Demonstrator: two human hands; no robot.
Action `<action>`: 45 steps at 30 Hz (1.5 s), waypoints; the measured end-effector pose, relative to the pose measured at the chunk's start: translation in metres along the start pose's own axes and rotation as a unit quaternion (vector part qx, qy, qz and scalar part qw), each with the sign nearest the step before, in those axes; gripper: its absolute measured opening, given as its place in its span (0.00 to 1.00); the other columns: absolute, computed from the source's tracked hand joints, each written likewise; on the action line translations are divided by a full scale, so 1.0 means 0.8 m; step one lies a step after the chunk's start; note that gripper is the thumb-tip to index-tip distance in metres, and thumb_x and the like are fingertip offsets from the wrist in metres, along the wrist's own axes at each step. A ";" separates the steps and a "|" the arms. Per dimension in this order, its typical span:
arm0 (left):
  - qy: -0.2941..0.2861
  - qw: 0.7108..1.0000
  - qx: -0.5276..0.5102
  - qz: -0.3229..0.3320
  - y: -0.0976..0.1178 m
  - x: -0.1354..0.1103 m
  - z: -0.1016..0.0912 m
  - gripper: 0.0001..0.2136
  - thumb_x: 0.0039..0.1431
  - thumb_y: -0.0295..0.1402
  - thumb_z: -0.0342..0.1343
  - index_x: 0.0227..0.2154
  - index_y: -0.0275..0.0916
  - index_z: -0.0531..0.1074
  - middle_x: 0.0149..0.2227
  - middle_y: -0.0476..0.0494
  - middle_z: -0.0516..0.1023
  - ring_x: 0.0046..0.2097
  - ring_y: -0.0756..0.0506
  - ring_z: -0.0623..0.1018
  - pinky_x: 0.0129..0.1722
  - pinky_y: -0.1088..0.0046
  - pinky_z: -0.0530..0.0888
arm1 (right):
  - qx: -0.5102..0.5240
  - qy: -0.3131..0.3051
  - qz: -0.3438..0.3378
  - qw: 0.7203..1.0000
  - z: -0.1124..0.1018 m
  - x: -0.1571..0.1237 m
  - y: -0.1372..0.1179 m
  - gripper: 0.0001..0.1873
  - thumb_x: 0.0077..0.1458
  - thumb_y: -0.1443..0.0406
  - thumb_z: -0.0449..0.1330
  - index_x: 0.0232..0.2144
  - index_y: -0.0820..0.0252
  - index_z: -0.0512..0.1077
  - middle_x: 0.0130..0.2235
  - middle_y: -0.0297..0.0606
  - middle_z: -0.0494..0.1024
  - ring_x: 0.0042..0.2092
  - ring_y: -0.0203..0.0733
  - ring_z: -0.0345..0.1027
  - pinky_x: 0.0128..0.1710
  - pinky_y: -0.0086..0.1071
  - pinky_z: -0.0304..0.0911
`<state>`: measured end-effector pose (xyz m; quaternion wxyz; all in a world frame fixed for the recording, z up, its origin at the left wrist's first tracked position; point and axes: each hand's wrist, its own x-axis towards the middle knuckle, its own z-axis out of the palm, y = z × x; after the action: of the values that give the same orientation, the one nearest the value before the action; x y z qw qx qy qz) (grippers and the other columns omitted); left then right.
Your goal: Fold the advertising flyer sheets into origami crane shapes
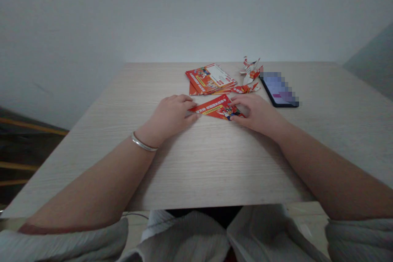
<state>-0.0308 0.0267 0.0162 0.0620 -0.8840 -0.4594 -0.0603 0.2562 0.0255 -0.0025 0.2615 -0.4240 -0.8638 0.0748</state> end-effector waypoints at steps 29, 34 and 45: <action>0.056 0.975 -0.173 0.126 0.022 -0.004 -0.010 0.06 0.63 0.27 0.54 0.36 0.36 0.77 0.63 0.31 0.67 0.65 0.36 0.68 0.63 0.56 0.69 | 0.014 0.083 -0.063 0.994 -0.002 0.003 0.000 0.09 0.52 0.71 0.63 0.36 0.55 0.78 0.60 0.45 0.73 0.62 0.56 0.66 0.62 0.55 0.61; 0.047 0.974 -0.173 0.136 0.024 -0.002 -0.012 0.13 0.69 0.37 0.52 0.43 0.36 0.80 0.64 0.32 0.69 0.65 0.36 0.70 0.65 0.55 0.67 | -0.041 0.069 -0.100 0.992 -0.003 0.002 -0.001 0.11 0.51 0.72 0.64 0.37 0.53 0.81 0.65 0.41 0.70 0.66 0.59 0.60 0.66 0.59 0.55; 0.000 0.989 -0.144 -0.015 0.023 0.000 -0.010 0.13 0.63 0.33 0.56 0.47 0.40 0.81 0.44 0.42 0.84 0.45 0.41 0.81 0.48 0.62 0.75 | -0.187 0.054 -0.096 0.976 -0.021 -0.002 -0.030 0.12 0.55 0.70 0.66 0.40 0.49 0.81 0.69 0.35 0.63 0.69 0.57 0.52 0.68 0.55 0.53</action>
<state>-0.0160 0.0144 0.0229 -0.0666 -0.8769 -0.4588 -0.1269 0.2492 0.0072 0.0199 0.2299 -0.3841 -0.8838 -0.1365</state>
